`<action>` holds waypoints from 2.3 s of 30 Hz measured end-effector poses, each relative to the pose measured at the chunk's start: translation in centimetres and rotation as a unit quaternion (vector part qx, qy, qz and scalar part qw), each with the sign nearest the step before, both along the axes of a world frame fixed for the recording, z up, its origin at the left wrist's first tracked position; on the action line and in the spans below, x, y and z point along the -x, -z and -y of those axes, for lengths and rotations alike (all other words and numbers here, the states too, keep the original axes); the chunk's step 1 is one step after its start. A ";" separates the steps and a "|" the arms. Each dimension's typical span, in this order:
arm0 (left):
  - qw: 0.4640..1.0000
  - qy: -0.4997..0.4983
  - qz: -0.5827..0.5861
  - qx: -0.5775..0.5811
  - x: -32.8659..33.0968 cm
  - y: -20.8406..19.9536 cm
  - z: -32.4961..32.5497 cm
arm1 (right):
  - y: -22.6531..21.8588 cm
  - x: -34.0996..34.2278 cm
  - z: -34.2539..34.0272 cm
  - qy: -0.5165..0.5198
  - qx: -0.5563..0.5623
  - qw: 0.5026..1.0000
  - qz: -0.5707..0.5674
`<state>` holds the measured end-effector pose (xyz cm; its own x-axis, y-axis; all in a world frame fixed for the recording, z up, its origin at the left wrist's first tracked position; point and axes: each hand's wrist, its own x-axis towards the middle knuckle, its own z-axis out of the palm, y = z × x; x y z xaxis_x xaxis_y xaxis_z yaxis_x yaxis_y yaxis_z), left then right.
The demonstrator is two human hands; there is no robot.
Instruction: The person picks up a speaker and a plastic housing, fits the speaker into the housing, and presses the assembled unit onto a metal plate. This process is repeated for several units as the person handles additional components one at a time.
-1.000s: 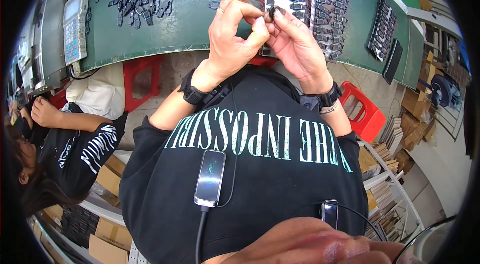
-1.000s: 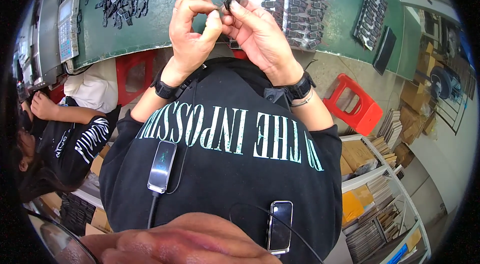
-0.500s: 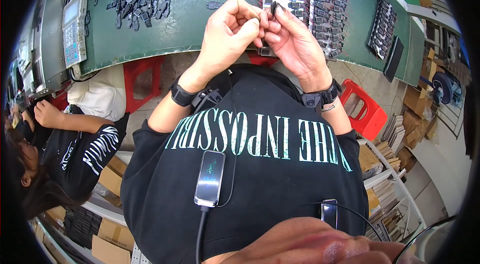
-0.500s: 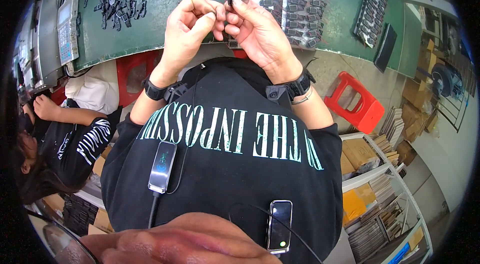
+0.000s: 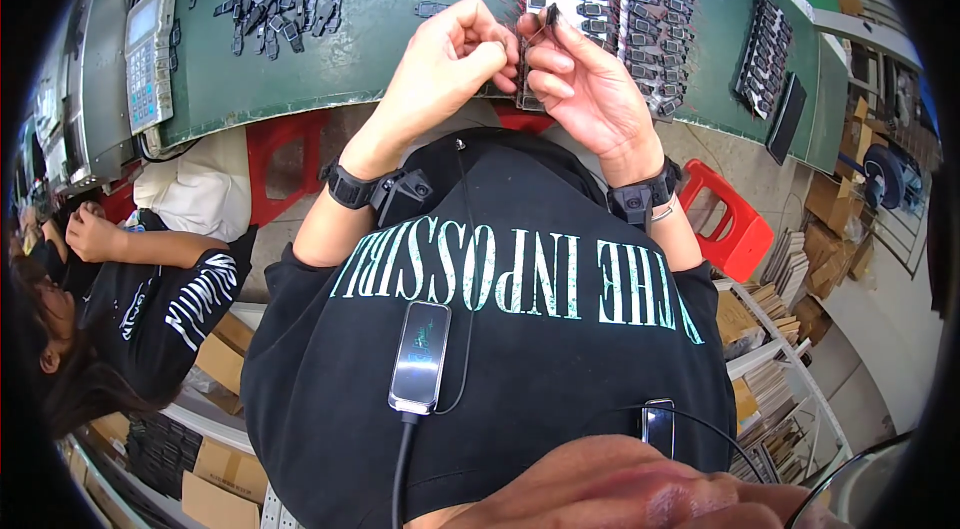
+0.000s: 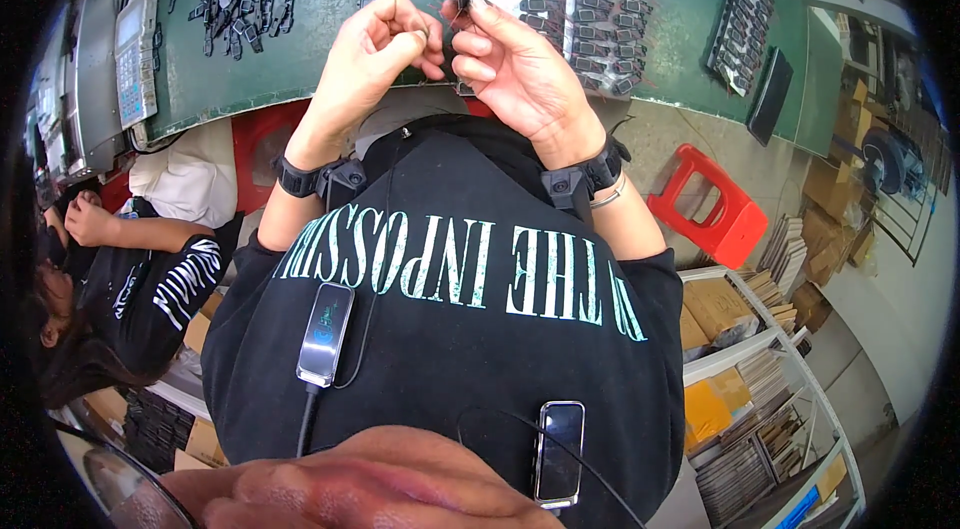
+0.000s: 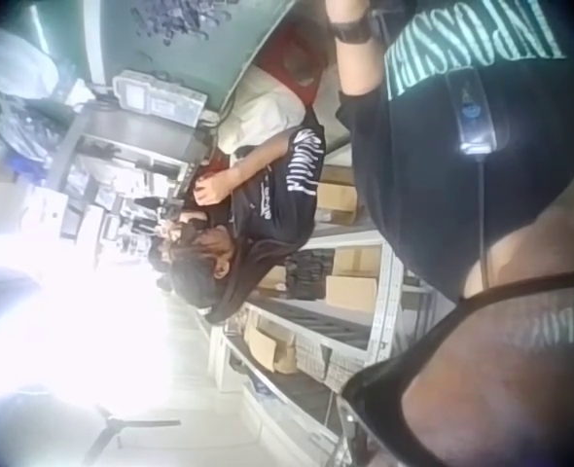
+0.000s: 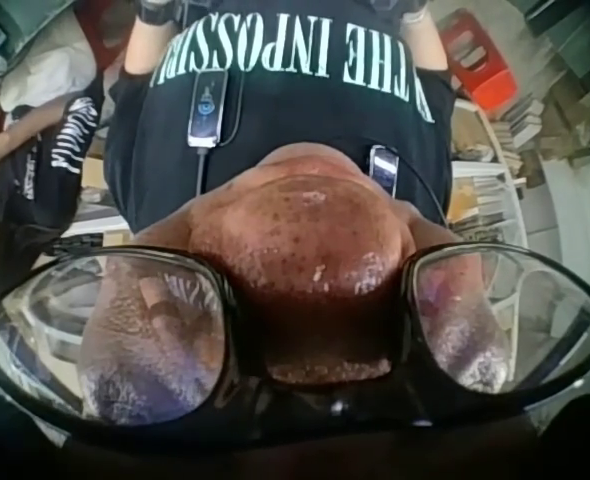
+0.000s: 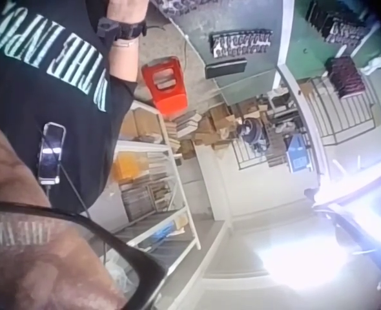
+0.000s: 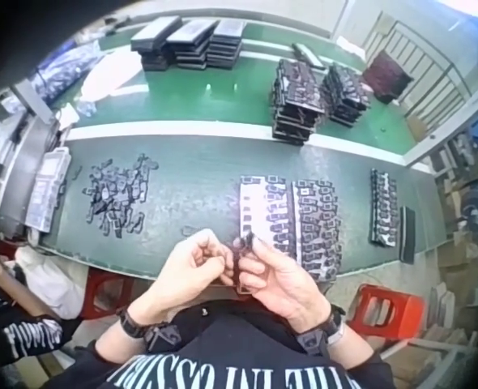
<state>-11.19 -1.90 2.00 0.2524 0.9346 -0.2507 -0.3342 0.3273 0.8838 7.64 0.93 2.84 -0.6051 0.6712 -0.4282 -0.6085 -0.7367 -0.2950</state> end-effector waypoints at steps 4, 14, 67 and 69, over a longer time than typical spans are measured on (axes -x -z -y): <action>0.998 -0.013 -0.045 -0.041 0.3 0.6 0.0 | -0.2 0.1 -0.1 0.011 0.046 0.999 -0.018; 0.976 -0.137 0.125 -0.110 -0.9 -1.6 -0.3 | -0.7 0.6 0.1 -0.036 -0.006 0.999 -0.026; 0.892 -0.134 -0.360 -0.236 -1.2 -1.8 0.0 | 0.1 -1.0 -0.4 0.027 -0.166 0.977 0.133; 0.864 -0.166 -0.380 -0.285 -1.6 -1.8 0.0 | 0.1 -1.0 -0.4 0.023 -0.166 0.975 0.147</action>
<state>-9.61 -1.88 3.84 -0.0887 0.9504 0.2982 0.4223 -0.2353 0.8754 8.61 1.31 2.78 -0.4543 0.8266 -0.3323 -0.4920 -0.5438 -0.6799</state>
